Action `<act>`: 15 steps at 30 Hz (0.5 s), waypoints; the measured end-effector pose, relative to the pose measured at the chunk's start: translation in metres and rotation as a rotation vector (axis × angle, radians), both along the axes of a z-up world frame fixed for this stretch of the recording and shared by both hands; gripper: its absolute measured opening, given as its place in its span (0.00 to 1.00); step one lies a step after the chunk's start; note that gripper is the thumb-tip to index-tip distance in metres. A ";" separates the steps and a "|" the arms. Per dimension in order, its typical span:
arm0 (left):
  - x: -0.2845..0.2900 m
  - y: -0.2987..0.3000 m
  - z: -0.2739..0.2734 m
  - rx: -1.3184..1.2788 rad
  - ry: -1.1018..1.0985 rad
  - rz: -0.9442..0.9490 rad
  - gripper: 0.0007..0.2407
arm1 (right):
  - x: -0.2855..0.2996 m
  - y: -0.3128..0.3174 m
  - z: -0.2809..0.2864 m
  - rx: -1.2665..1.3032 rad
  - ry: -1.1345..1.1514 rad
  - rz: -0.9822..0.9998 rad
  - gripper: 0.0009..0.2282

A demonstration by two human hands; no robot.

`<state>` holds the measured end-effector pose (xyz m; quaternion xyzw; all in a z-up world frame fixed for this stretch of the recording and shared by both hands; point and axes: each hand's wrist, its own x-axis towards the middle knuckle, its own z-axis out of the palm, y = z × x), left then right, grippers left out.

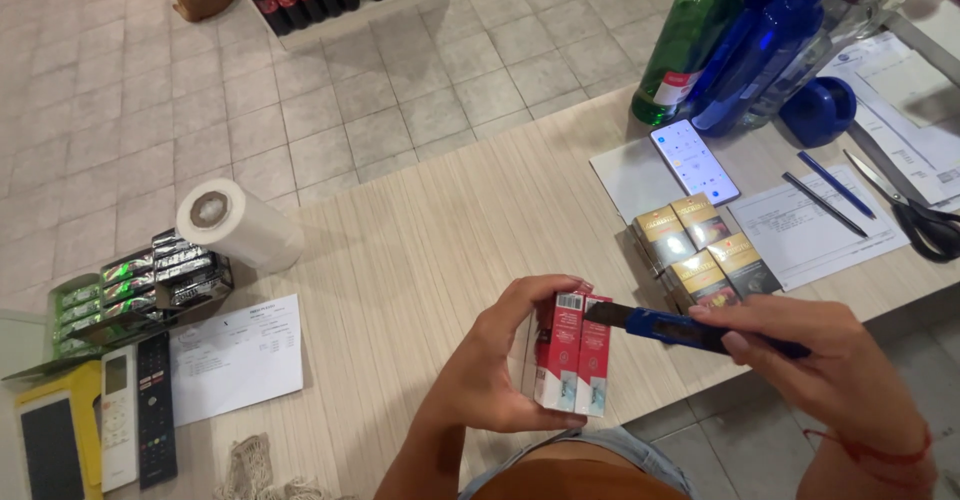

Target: Opening cigarette cartons with a utility knife and handling individual packs at a store counter

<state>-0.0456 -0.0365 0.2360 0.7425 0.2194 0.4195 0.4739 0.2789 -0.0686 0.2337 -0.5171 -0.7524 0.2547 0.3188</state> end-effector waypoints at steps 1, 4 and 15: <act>0.000 0.001 0.001 -0.003 -0.002 0.000 0.37 | 0.001 0.001 0.005 -0.003 -0.002 0.000 0.14; 0.000 0.003 0.002 -0.030 0.006 -0.043 0.37 | 0.007 0.008 0.016 -0.044 -0.036 0.016 0.15; 0.007 0.009 -0.004 0.033 0.046 -0.212 0.40 | 0.032 0.052 0.044 -0.145 -0.134 0.392 0.16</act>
